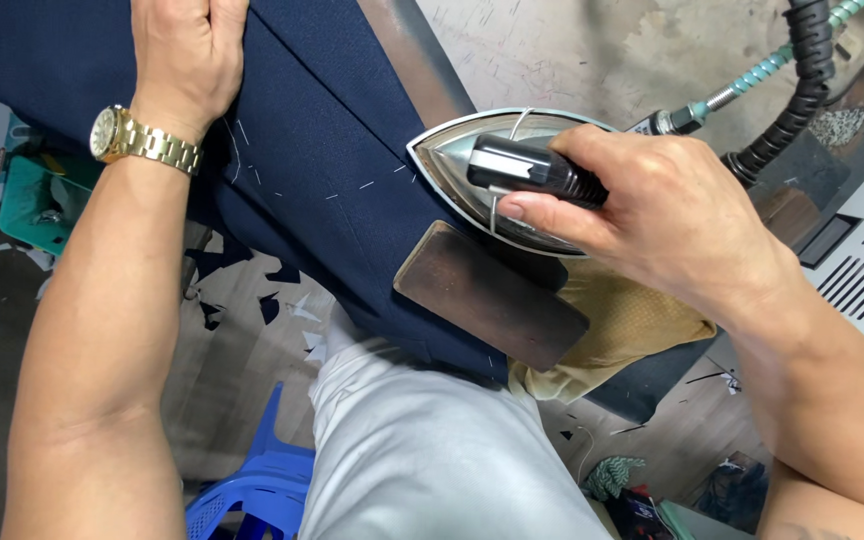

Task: The person irons a blue garment on a work table, using an iron and pressing blocks to flatten the fabric through a protective cloth.

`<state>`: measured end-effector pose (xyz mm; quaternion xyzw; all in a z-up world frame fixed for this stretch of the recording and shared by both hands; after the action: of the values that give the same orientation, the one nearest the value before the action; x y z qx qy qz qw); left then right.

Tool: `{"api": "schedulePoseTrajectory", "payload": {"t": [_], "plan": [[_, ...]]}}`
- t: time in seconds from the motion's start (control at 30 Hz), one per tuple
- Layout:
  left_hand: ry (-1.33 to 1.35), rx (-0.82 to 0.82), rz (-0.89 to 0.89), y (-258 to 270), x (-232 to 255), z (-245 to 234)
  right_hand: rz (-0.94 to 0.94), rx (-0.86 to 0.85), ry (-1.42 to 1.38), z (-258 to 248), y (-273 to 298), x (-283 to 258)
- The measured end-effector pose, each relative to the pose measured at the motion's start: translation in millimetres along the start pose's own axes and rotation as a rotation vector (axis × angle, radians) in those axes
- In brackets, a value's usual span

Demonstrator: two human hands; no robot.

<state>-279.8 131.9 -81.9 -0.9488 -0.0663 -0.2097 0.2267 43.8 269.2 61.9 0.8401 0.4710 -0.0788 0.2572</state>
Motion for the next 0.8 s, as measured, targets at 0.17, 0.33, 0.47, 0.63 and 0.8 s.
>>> {"api": "schedulePoseTrajectory", "payload": {"t": [0.17, 0.33, 0.47, 0.63, 0.8], "plan": [[-0.015, 0.003, -0.01, 2.4, -2.2, -0.8, -0.1, 0.036, -0.036, -4.0, 2.2, -6.5], [-0.067, 0.034, 0.052, -4.7, 13.3, -8.6, 0.081, -0.004, -0.131, -8.4, 6.4, 38.8], [-0.076, 0.025, 0.061, -7.9, 18.6, -9.7, 0.366, 0.143, -0.175, -3.7, 22.2, 121.9], [-0.061, -0.011, 0.048, -15.3, 29.9, -13.4, 0.616, 0.196, -0.304, 22.3, 26.7, 197.7], [-0.008, -0.019, 0.068, -30.6, 52.9, -25.3, 0.754, 0.179, -0.352, 34.5, 24.9, 223.4]]}}
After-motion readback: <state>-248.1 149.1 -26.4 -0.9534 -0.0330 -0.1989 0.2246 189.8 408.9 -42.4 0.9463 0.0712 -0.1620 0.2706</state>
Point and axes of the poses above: each hand's wrist, its own y-axis away from the middle knuckle, its own z-axis out of the palm, x = y × z, the point moved 10 cm from there along -y, towards the middle knuckle, and after that the axes turned 6 degrees about z, right-handed, at the moved point
